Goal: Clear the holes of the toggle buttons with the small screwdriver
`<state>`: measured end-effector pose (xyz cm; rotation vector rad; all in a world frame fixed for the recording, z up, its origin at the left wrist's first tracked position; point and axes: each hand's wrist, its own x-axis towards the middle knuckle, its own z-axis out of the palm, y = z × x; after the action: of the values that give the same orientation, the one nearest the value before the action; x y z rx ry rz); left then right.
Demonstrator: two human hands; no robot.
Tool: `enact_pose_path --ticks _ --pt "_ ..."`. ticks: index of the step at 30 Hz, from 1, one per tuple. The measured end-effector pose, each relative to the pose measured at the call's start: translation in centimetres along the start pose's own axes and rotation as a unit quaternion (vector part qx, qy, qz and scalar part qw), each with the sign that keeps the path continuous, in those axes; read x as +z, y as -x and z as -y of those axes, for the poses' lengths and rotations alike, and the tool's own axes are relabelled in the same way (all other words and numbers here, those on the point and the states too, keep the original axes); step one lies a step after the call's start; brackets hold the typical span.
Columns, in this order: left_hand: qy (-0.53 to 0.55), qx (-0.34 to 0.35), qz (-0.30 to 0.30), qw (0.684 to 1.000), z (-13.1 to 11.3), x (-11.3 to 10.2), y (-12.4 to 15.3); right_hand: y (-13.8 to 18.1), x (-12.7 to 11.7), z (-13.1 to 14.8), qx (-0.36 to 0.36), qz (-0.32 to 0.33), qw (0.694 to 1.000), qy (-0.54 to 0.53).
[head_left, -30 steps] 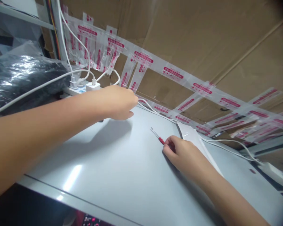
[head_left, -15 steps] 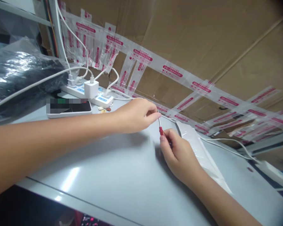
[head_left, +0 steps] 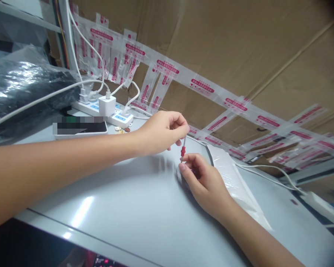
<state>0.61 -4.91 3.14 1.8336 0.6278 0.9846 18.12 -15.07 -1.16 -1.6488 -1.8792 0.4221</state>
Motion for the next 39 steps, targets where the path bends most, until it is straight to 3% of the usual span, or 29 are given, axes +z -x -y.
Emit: enact_pose_path --ticks 5,15,20,27,32,36,39 --pt "0.043 0.010 -0.007 0.999 0.3 0.1 0.0 0.0 0.3 0.0 0.006 0.031 0.999 0.008" --pt "0.106 0.001 -0.036 0.994 -0.3 0.2 -0.3 -0.2 0.2 0.1 0.011 0.028 0.999 0.040" --pt "0.101 -0.005 -0.007 0.995 0.0 0.6 -0.1 -0.1 0.3 -0.2 0.014 0.006 0.999 0.029" --pt "0.015 -0.027 0.052 0.998 0.4 1.1 0.5 -0.1 0.8 -0.5 0.026 -0.065 0.997 -0.034" --pt "0.020 -0.040 0.074 0.996 0.2 1.0 0.4 0.2 0.9 -0.7 0.033 -0.046 0.997 -0.050" --pt "-0.003 -0.051 0.109 0.993 -0.5 0.3 0.3 0.2 0.8 -1.0 0.034 -0.050 0.992 -0.111" --pt "-0.079 -0.040 0.122 0.989 -1.3 -1.2 -0.3 0.2 0.8 -1.1 0.030 -0.065 0.988 -0.140"
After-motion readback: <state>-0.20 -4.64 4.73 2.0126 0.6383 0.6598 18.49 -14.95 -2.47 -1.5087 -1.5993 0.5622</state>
